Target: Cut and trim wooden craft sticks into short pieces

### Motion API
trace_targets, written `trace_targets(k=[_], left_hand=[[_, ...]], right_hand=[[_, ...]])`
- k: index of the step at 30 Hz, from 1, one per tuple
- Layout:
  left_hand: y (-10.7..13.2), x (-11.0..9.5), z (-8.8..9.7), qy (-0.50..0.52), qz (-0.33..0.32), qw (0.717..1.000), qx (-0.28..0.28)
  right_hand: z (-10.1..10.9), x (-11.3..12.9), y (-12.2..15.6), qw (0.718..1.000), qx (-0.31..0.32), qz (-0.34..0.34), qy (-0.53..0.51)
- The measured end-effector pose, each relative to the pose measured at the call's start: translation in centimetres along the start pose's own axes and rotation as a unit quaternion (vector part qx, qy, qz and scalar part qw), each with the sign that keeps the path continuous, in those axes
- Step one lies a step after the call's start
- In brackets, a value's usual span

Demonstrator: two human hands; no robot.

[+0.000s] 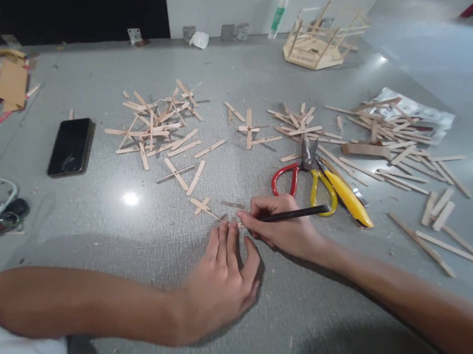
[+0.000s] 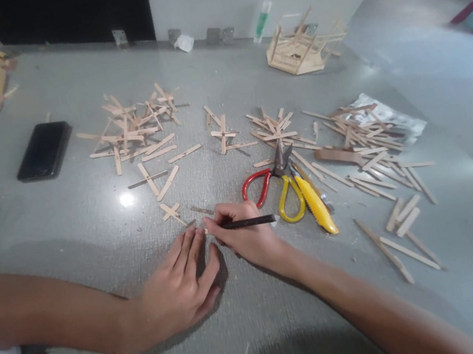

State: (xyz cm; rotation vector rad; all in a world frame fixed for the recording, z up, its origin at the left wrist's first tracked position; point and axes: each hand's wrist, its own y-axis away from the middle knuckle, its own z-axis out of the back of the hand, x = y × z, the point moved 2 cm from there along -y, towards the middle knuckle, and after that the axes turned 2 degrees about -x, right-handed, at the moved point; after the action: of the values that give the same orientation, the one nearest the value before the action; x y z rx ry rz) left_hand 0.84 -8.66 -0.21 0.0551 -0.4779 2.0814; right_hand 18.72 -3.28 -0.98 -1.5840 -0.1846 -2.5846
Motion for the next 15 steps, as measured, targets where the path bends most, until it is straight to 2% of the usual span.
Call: trace_targets(k=[15], left_hand=[[0.22,-0.07,-0.25,-0.006,0.013,1.000,0.022]], right_hand=[[-0.03,0.07,0.02,1.000,-0.006,-0.016,-0.009]])
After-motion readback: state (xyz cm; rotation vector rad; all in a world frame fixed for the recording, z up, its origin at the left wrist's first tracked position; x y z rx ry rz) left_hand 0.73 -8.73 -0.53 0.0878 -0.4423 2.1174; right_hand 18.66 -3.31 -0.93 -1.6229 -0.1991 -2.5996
